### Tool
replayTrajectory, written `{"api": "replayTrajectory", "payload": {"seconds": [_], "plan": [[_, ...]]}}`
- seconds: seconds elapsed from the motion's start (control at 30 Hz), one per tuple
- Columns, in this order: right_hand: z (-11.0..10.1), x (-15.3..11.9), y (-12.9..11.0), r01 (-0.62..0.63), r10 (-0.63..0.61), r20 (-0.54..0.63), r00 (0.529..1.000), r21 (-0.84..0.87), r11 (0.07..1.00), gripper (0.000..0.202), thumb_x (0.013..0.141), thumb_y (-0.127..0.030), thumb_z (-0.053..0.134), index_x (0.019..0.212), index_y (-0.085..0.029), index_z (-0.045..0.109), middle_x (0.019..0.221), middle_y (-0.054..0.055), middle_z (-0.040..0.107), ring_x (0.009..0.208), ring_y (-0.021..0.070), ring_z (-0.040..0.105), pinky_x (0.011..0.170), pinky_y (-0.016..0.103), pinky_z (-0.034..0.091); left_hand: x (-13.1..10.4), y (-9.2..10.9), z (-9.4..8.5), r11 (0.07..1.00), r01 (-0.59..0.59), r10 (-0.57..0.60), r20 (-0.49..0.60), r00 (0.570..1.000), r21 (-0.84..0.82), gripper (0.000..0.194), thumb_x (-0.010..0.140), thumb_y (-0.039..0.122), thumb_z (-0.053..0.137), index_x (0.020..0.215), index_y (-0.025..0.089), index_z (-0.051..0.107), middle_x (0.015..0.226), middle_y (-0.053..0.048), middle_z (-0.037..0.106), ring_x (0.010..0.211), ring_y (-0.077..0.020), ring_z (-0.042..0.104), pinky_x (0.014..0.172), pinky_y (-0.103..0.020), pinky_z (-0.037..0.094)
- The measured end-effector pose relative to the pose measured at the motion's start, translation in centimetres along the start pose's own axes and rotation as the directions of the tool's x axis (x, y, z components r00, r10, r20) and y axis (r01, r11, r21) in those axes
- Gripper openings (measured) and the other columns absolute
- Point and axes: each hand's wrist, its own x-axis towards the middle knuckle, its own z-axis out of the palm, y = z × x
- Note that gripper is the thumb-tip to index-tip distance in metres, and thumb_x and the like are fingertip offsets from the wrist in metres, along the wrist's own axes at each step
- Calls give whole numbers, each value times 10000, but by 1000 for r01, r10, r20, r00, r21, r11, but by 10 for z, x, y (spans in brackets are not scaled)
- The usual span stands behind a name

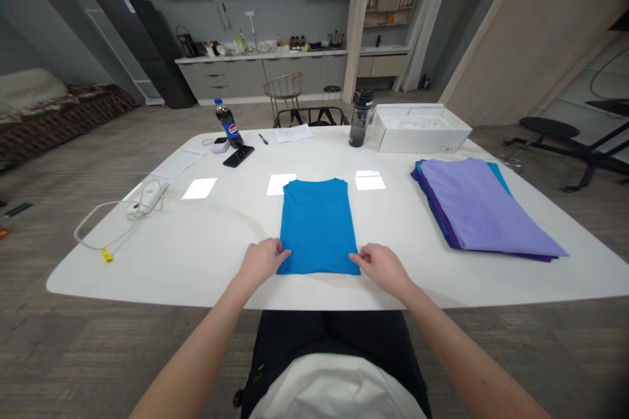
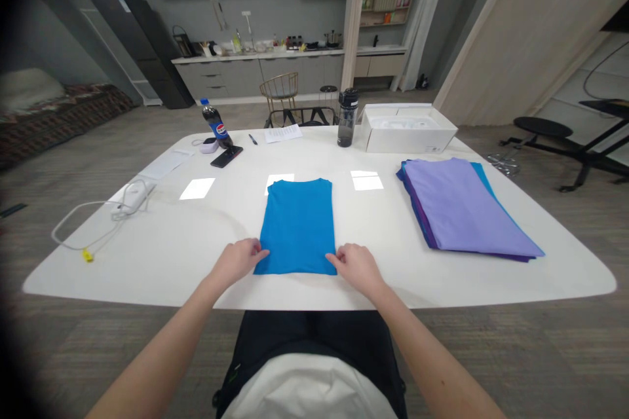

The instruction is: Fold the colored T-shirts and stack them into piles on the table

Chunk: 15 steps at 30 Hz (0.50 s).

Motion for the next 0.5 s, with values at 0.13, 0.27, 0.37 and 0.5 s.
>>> {"api": "replayTrajectory", "payload": {"seconds": [0.13,0.27,0.37,0.5], "plan": [[-4,77,22,-96,105,-169,980,61,993,480,961,-604,515,1109,-196,722,994,94,725,938,243,661,820,325,441,81,2,-9,996,45,-61,-216,974,-77,477,975,533,482,1308,201,562,1309,-171,637,1188,-347,616,942,-465,462],[-6,167,31,-281,293,-202,934,88,956,620,925,-699,507,1224,-189,696,1171,132,700,1122,295,623,927,386,419,166,7,-17,984,88,-131,-291,948,-157,538,985,499,489,1425,191,463,1423,-204,553,1312,-361,532,1040,-511,418],[-3,211,31,-356,363,-210,908,73,932,641,878,-766,518,1166,-228,713,1159,114,701,1133,319,607,954,441,393,208,1,-17,968,120,-175,-250,952,-219,528,960,476,559,1400,196,475,1412,-193,572,1311,-346,541,1041,-476,422],[8,234,36,-328,314,-291,904,3,945,557,873,-729,564,1077,-234,715,1111,107,703,1089,314,591,945,455,371,239,-17,-12,924,189,-249,-149,957,-333,576,844,516,727,1283,197,534,1316,-153,656,1210,-300,623,963,-374,462]]}}
